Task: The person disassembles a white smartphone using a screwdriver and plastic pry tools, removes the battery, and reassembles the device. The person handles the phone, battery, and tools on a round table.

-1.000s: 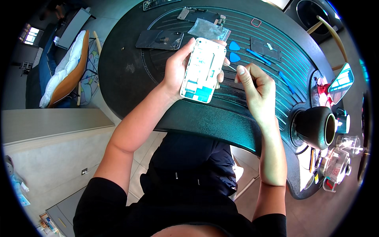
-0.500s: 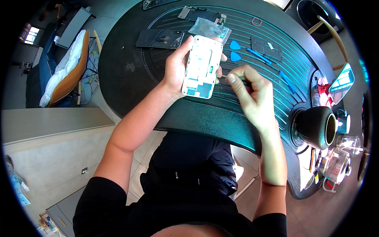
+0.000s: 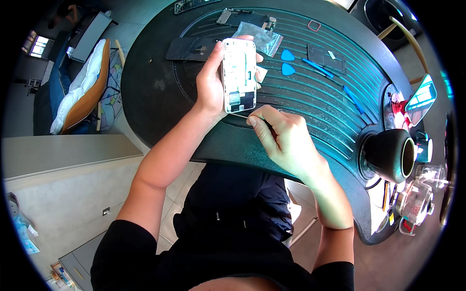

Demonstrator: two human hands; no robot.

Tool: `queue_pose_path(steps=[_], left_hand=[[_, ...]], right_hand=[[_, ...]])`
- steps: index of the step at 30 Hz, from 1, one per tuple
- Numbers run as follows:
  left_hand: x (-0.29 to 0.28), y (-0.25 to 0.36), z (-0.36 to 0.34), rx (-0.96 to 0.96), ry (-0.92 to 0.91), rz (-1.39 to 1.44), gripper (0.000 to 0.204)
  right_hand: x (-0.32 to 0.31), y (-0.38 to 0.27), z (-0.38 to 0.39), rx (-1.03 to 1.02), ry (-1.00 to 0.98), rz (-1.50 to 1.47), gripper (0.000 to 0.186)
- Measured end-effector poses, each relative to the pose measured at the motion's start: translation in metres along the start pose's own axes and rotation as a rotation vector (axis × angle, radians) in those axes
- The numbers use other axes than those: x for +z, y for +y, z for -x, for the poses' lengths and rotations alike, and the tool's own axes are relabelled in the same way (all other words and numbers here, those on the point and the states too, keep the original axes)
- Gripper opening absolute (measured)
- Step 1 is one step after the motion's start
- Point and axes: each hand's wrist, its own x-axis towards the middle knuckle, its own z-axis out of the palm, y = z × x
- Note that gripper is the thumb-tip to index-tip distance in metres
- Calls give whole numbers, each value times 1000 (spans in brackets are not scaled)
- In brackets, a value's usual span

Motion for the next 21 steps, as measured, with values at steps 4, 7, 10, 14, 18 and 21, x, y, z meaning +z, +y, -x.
queue_pose_path(steps=[4, 7, 10, 14, 18, 21], left_hand=[[-1, -1, 0, 2, -6, -20, 62], [1, -1, 1, -6, -6, -8, 60], [1, -1, 1, -2, -8, -21, 60], [1, -2, 1, 4, -4, -33, 60], [1, -2, 1, 4, 2, -36, 60], [2, -3, 2, 21, -2, -19, 57]], right_hand=[[3, 2, 0, -18, -1, -8, 15], [2, 1, 0, -15, 3, -25, 15], [3, 3, 0, -43, 9, 2, 15], [3, 3, 1, -54, 18, 15, 15], [5, 5, 1, -67, 28, 30, 15], [6, 4, 2, -65, 37, 71, 15]])
